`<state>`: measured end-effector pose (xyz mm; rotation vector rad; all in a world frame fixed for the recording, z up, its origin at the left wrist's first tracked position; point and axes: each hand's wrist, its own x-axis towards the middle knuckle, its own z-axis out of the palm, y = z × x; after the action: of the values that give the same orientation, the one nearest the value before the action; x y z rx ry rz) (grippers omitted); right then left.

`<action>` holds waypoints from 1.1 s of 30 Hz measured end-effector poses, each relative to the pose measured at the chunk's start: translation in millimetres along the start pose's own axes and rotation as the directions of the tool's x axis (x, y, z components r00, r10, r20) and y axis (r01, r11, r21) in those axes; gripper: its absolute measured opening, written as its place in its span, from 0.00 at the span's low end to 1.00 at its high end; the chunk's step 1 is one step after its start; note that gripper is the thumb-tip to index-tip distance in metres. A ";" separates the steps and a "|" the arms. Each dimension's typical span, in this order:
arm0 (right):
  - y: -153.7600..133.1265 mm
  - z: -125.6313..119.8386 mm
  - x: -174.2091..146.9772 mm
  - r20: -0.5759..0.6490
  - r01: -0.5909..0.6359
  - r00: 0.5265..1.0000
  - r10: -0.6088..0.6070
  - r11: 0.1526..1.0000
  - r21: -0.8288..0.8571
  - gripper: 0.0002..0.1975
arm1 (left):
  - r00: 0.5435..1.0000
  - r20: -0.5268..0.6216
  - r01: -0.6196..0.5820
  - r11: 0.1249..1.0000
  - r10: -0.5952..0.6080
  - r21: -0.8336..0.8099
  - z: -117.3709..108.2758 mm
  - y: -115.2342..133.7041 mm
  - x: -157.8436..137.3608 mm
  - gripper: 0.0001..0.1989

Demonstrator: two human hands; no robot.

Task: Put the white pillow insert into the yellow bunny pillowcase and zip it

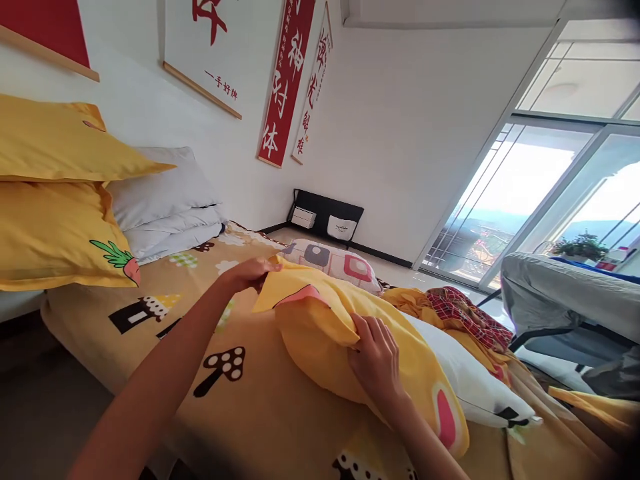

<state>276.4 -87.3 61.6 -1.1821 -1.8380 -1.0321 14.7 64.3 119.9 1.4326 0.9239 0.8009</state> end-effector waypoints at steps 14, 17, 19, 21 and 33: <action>-31.1 16.4 -33.7 0.090 0.186 0.975 -0.201 0.970 0.154 0.22 | 0.991 0.000 0.132 0.971 -0.135 0.198 -20.3 -36.3 -1.2 0.27; -36.8 16.9 -41.8 0.079 0.203 0.973 -0.218 0.965 0.164 0.21 | 0.997 0.009 0.077 0.984 -0.079 0.160 -2.0 -39.8 8.8 0.25; -40.2 16.8 -45.5 0.075 0.226 0.968 -0.241 0.960 0.166 0.20 | 0.997 0.007 0.073 0.989 -0.075 0.127 -0.2 -39.6 9.9 0.23; -42.8 16.2 -47.5 0.074 0.235 0.966 -0.249 0.959 0.158 0.18 | 0.996 0.018 0.082 0.986 -0.085 0.142 -4.4 -38.7 7.9 0.21; -58.9 9.5 -72.3 0.090 0.308 0.942 -0.324 0.938 0.160 0.15 | 0.979 -0.157 0.151 0.981 -0.131 0.122 -17.9 -78.3 -22.4 0.24</action>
<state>244.0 -120.9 -19.7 -0.8931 -2.2066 -0.9995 -17.8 51.8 44.2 1.4176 1.1998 0.7582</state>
